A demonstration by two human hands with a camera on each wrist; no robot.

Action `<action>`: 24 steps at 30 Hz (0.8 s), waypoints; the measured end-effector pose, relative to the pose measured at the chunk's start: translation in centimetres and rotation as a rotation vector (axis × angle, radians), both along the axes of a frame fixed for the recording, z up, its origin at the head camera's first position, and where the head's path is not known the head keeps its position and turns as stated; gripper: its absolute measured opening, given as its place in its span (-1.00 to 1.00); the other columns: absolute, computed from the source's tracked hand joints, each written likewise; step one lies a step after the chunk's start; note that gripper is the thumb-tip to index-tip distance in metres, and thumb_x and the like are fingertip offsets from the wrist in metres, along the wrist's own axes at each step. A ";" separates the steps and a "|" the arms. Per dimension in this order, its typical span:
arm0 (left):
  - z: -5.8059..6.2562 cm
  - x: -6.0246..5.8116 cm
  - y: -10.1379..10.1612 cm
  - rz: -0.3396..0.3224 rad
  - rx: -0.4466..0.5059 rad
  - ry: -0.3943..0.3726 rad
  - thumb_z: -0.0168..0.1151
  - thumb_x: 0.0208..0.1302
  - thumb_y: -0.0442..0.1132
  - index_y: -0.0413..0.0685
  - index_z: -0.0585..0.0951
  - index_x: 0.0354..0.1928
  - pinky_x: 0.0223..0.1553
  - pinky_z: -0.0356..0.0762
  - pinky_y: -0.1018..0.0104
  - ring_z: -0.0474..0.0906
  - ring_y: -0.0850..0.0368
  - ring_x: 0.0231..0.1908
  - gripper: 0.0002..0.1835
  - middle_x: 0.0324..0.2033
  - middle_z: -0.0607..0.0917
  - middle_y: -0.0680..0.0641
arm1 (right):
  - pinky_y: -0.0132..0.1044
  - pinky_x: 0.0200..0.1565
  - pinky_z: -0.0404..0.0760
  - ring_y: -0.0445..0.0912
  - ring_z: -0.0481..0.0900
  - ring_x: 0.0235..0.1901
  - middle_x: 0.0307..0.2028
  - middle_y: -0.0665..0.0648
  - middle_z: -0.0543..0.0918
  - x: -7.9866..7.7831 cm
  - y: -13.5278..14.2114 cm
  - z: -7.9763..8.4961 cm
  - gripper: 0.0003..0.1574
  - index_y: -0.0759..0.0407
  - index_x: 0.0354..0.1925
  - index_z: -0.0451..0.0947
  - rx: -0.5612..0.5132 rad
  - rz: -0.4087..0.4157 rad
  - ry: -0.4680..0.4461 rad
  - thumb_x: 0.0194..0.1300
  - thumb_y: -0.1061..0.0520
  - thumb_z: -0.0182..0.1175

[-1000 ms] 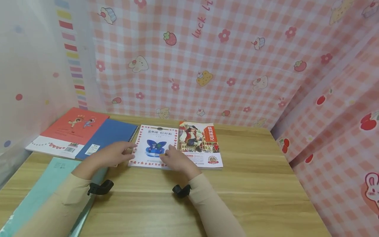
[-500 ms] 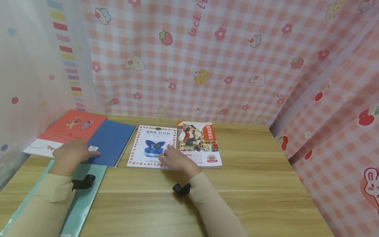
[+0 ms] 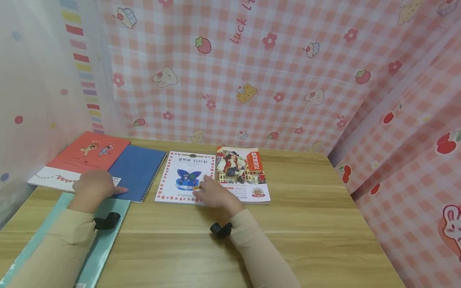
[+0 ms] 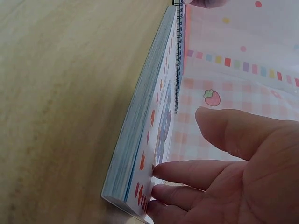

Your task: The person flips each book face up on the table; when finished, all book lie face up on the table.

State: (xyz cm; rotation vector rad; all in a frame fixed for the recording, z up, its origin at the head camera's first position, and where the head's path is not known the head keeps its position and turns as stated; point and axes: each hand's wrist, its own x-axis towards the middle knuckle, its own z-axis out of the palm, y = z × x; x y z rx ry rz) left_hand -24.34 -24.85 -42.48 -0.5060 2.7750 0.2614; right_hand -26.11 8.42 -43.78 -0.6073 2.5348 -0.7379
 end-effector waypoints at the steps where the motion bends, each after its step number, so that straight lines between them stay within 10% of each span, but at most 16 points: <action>1: -0.1 0.0 0.0 -0.009 -0.010 -0.002 0.44 0.06 0.34 -0.69 0.44 0.08 -0.10 0.61 -0.07 0.52 -0.27 -0.12 0.07 -0.13 0.53 -0.49 | 0.00 0.52 0.02 0.21 -0.04 0.55 0.57 0.38 -0.05 0.0 0.0 0.0 -0.20 0.45 0.49 0.15 0.002 0.002 0.002 0.60 -0.10 -0.06; 24: -1.1 -0.7 -0.2 -0.056 0.069 -0.003 0.44 0.04 0.39 -0.55 0.54 0.04 -0.19 0.62 0.01 0.58 -0.08 -0.33 0.01 -0.34 0.62 -0.26 | 0.05 0.50 0.06 0.25 -0.01 0.53 0.55 0.44 -0.05 0.1 -0.2 -0.2 -0.22 0.47 0.47 0.16 0.017 0.036 0.061 0.59 -0.07 -0.05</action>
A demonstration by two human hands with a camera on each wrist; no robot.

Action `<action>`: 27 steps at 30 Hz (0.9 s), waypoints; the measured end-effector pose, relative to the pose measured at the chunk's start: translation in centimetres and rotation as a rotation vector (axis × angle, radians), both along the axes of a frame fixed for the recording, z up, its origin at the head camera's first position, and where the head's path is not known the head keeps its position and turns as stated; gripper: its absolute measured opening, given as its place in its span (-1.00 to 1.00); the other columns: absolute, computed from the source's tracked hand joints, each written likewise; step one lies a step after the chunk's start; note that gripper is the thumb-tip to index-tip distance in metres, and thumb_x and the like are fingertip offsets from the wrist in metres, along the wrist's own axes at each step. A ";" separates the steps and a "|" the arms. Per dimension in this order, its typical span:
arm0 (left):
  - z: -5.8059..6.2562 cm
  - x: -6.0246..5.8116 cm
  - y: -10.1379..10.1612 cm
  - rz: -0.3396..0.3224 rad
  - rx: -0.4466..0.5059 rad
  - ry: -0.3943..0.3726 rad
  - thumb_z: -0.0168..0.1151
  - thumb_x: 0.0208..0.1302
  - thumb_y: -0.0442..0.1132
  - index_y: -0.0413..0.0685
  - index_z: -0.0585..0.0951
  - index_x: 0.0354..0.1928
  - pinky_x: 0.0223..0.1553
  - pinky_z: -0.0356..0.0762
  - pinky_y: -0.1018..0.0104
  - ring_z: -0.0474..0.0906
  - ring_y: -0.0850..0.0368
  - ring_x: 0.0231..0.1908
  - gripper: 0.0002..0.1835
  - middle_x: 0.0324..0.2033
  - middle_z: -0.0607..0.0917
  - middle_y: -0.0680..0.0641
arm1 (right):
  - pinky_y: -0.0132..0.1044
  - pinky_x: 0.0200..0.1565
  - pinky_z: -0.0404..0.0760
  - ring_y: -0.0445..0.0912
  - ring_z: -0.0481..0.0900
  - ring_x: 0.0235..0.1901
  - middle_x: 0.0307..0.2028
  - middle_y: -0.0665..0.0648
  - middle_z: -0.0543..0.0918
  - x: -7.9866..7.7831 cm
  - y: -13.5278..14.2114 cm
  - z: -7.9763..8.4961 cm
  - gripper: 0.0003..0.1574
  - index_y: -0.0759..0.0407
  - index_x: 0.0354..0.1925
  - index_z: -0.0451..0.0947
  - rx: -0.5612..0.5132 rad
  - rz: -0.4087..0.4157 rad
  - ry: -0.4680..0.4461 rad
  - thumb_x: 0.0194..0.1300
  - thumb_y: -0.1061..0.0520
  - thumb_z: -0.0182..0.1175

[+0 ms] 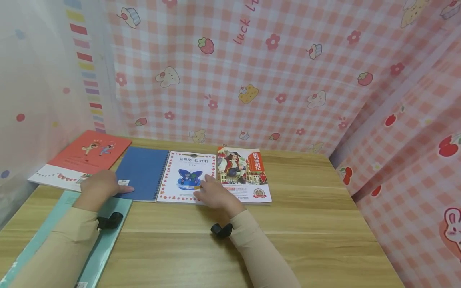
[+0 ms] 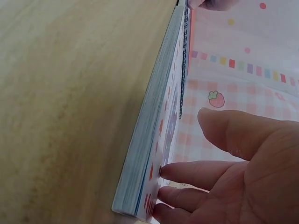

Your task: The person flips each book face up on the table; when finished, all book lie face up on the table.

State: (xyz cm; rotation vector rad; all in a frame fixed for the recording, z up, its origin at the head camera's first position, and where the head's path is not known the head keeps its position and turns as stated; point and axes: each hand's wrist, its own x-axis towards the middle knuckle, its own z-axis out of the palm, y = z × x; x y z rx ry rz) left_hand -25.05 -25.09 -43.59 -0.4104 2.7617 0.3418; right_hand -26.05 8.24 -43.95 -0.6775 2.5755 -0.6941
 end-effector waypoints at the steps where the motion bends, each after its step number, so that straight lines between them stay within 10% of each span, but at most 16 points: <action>1: 0.0 0.0 0.0 -0.002 0.002 -0.001 0.43 0.06 0.38 -0.55 0.54 0.05 -0.17 0.61 -0.02 0.57 -0.09 -0.32 0.00 -0.33 0.63 -0.27 | 0.06 0.50 0.07 0.25 0.00 0.53 0.55 0.43 -0.05 0.0 0.0 -0.1 -0.22 0.47 0.48 0.16 -0.001 -0.002 0.001 0.59 -0.07 -0.05; 15: 0.1 0.1 -0.8 -0.112 0.114 -0.023 0.28 0.26 0.33 -0.64 0.36 0.24 -0.09 0.58 -0.15 0.52 -0.25 -0.13 0.04 0.07 0.52 -0.52 | 0.06 0.51 0.04 0.25 -0.07 0.55 0.55 0.45 -0.07 0.2 0.1 -0.3 -0.16 0.46 0.49 0.13 0.052 -0.030 0.039 0.57 -0.11 0.00; 27: 0.8 0.1 -0.4 -0.125 0.194 0.064 0.36 0.29 0.15 -0.73 0.36 0.17 -0.39 0.52 0.17 0.51 -0.15 -0.32 -0.07 -0.22 0.53 -0.41 | 0.06 0.47 0.17 0.25 0.12 0.50 0.54 0.38 0.05 0.0 -0.1 0.0 -0.21 0.32 0.50 0.22 0.142 -0.022 0.099 0.57 -0.15 -0.01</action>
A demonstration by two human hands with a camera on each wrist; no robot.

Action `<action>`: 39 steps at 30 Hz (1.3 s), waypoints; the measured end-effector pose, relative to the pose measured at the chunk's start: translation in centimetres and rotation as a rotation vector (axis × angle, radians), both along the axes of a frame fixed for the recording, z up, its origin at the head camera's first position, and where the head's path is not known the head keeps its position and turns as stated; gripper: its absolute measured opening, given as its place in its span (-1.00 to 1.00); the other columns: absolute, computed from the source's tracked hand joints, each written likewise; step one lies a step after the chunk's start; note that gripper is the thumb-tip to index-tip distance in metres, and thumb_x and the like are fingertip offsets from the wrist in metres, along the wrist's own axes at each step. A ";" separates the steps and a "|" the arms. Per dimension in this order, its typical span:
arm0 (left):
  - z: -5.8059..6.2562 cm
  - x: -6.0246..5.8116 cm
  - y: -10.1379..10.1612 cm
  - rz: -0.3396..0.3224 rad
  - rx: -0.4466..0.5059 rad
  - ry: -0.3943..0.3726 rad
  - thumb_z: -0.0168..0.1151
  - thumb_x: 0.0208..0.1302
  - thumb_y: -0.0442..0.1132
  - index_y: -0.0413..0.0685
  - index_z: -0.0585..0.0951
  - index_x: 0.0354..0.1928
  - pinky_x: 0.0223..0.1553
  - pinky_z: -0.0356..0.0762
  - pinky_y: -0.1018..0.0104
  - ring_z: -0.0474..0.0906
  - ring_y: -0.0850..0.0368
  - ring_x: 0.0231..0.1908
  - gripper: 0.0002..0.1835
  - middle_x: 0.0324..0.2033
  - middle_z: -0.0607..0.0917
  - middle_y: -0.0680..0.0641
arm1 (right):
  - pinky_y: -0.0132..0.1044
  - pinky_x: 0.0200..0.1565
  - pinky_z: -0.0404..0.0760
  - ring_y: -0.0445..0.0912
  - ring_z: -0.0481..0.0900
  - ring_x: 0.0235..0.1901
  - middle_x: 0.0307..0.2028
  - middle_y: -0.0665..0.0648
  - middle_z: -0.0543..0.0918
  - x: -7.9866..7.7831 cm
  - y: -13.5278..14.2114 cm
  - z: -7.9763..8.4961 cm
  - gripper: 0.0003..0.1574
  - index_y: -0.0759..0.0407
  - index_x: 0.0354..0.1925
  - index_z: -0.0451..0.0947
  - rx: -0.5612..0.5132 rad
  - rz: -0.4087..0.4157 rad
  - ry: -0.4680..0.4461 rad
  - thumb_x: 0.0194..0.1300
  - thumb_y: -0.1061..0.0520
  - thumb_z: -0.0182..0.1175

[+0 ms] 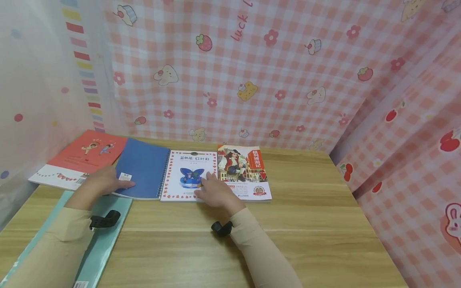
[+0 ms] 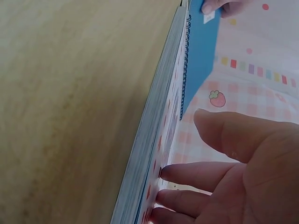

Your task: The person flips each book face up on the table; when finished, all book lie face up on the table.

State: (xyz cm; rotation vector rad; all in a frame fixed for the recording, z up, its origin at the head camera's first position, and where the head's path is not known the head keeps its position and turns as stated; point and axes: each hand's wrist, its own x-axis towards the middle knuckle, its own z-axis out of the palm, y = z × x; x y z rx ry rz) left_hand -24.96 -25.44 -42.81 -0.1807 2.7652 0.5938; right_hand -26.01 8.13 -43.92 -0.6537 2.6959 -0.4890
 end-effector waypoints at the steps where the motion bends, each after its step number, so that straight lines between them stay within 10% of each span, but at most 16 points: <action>1: 0.1 0.0 0.0 0.002 0.019 0.004 0.37 0.29 0.14 -0.73 0.34 0.18 -0.41 0.50 0.18 0.51 -0.14 -0.34 -0.06 -0.23 0.52 -0.39 | 0.06 0.47 0.16 0.24 0.12 0.50 0.54 0.38 0.05 0.0 0.0 0.1 -0.21 0.32 0.50 0.22 0.005 0.000 0.003 0.57 -0.15 -0.01; 8: 0.1 -0.1 -1.6 -0.014 0.327 -0.042 0.35 0.30 0.17 -0.60 0.03 0.45 -0.02 0.58 -0.07 0.42 -0.28 0.03 0.11 0.23 0.34 -0.55 | 0.05 0.48 0.14 0.21 0.09 0.51 0.54 0.37 0.07 0.1 -0.1 0.3 -0.22 0.32 0.48 0.25 0.014 -0.007 0.005 0.56 -0.15 0.01; 12: 0.0 -0.2 -2.1 -0.043 0.446 -0.097 0.29 0.37 0.17 -0.37 0.51 -0.15 -0.29 0.52 0.15 0.44 -0.03 -0.37 -0.39 -0.38 0.54 -0.25 | 0.05 0.48 0.15 0.21 0.08 0.52 0.53 0.38 0.08 0.1 -0.1 0.1 -0.23 0.32 0.48 0.26 0.013 -0.004 0.015 0.56 -0.15 0.00; 16: 0.1 -0.3 -0.8 -0.098 0.440 -0.091 0.27 0.41 0.09 -0.05 0.27 -0.60 -0.52 0.18 0.29 0.12 0.17 -0.63 -0.44 -0.68 0.19 0.06 | 0.06 0.46 0.20 0.21 0.12 0.50 0.53 0.40 0.08 0.1 -0.1 0.1 -0.23 0.34 0.48 0.25 0.023 0.017 0.032 0.58 -0.15 -0.02; 21: 0.1 -0.1 0.7 -0.077 0.295 -0.020 0.31 0.34 0.12 -0.49 0.44 -0.19 -0.32 0.50 0.10 0.46 -0.14 -0.32 -0.35 -0.32 0.50 -0.35 | 0.06 0.46 0.19 0.21 0.11 0.51 0.53 0.39 0.07 0.1 0.0 0.2 -0.22 0.32 0.50 0.22 0.001 0.018 0.021 0.58 -0.15 -0.03; 25: -0.4 0.0 1.7 -0.075 0.182 0.017 0.33 0.27 0.21 -0.64 0.23 0.29 0.07 0.48 -0.27 0.35 -0.48 0.13 0.01 0.18 0.30 -0.65 | 0.05 0.49 0.11 0.17 0.07 0.53 0.54 0.33 0.08 0.1 0.0 0.2 -0.21 0.30 0.52 0.17 -0.044 -0.012 0.009 0.57 -0.13 -0.02; 39: -2.1 -0.2 3.5 -0.190 0.071 0.074 0.43 0.20 0.21 -0.46 0.14 0.49 0.15 0.26 -0.47 0.05 -0.50 0.30 0.12 0.35 0.14 -0.50 | 0.10 0.45 0.21 0.22 0.19 0.48 0.49 0.37 0.23 -0.1 -0.5 -0.2 -0.26 0.27 0.50 0.25 -0.015 -0.010 0.072 0.56 -0.11 0.01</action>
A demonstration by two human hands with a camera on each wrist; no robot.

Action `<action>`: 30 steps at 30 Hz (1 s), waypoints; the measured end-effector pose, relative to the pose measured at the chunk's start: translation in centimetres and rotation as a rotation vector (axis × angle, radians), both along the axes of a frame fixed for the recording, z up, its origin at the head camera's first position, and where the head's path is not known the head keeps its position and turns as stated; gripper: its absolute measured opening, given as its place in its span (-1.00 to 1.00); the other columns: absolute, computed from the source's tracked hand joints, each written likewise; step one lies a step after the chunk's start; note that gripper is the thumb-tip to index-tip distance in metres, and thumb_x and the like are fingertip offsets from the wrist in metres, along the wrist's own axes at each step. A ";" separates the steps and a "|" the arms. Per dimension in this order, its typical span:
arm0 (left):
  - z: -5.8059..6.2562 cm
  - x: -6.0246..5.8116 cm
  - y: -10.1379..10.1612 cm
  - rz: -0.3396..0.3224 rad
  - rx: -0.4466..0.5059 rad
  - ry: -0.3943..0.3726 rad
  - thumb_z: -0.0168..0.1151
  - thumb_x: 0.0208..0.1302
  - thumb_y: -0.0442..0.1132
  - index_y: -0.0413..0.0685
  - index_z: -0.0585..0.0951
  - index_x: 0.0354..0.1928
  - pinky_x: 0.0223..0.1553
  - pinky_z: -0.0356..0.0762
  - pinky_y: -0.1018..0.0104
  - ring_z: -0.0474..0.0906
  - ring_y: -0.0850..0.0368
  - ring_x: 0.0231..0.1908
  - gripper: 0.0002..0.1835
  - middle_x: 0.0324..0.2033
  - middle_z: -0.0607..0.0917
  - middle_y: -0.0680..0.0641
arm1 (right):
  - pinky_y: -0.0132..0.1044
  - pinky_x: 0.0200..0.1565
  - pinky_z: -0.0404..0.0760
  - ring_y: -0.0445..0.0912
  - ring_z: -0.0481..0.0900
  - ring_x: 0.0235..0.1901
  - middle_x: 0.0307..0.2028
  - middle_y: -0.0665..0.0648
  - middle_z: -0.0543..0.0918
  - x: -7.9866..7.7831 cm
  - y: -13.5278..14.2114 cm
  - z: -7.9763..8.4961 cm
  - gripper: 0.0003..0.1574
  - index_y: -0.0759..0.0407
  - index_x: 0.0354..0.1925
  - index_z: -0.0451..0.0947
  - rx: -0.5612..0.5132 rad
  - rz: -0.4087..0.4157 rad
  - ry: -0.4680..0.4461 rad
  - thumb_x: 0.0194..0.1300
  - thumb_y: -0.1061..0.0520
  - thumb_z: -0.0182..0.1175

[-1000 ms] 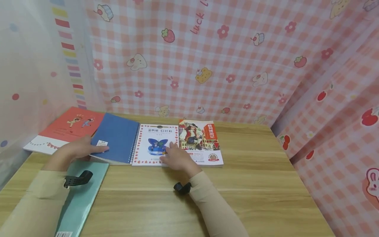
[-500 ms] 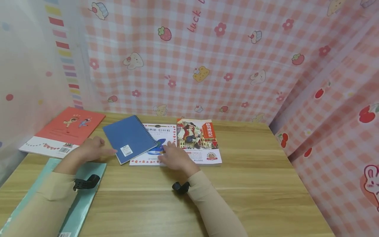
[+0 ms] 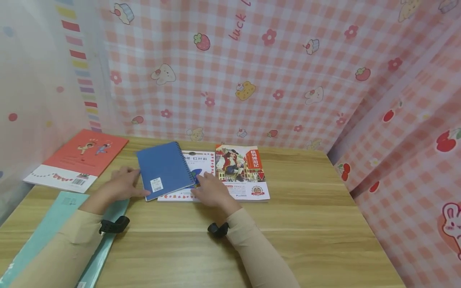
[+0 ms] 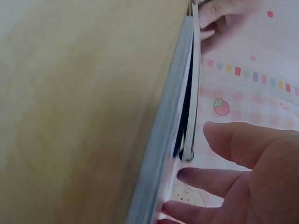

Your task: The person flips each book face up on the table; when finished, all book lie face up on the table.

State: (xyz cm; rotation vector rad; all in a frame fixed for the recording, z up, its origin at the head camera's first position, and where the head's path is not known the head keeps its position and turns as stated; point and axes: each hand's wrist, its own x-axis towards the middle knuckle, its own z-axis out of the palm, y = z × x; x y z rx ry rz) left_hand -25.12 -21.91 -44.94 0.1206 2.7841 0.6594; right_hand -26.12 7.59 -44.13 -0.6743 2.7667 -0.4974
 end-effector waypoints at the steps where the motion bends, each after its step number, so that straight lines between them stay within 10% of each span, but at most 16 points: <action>1: -0.1 0.0 0.0 -0.023 0.014 0.013 0.44 0.20 0.19 -0.45 0.15 0.49 0.16 0.27 -0.47 0.07 -0.49 0.29 0.11 0.35 0.16 -0.50 | 0.10 0.44 0.23 0.24 0.21 0.46 0.47 0.39 0.25 0.0 -0.1 -0.2 -0.27 0.28 0.48 0.28 0.004 0.008 0.016 0.56 -0.10 0.01; 6: -0.6 -0.3 0.2 -0.071 0.137 0.026 0.42 0.25 0.11 -0.48 0.15 0.48 0.21 0.31 -0.34 0.10 -0.46 0.27 0.05 0.32 0.19 -0.50 | 0.07 0.45 0.20 0.26 0.21 0.45 0.44 0.43 0.28 -0.3 -0.3 -0.4 -0.30 0.39 0.41 0.34 -0.059 0.036 0.009 0.56 -0.06 0.00; 12: -0.4 -0.2 0.3 0.023 0.420 -0.100 0.30 0.39 0.06 -0.49 -0.07 0.53 0.36 0.13 -0.35 -0.03 -0.46 0.40 0.05 0.40 -0.02 -0.52 | 0.05 0.45 0.22 0.18 0.16 0.49 0.49 0.26 0.28 -0.4 -0.2 0.0 -0.47 0.44 0.29 0.48 -0.379 -0.028 -0.249 0.60 0.07 -0.04; 23: -0.6 -0.2 1.2 -0.004 0.302 0.016 0.30 0.39 -0.02 -0.63 -0.11 0.48 0.38 0.12 -0.33 0.03 -0.50 0.38 0.06 0.35 0.00 -0.61 | -0.03 0.31 0.45 0.12 0.48 0.29 0.23 0.30 0.58 0.2 -1.7 -0.3 -0.54 0.37 0.25 0.54 -0.699 -0.332 -0.382 0.56 0.12 0.05; 30: -0.9 -0.5 1.2 0.005 0.361 -0.011 0.29 0.40 0.03 -0.55 -0.10 0.51 0.39 0.12 -0.31 0.05 -0.43 0.35 0.06 0.35 0.02 -0.55 | -0.15 0.02 0.70 0.13 0.72 -0.08 0.02 0.41 0.59 0.1 -2.1 -0.6 -0.54 0.51 0.31 0.31 -1.107 -0.426 -0.671 0.56 0.29 0.01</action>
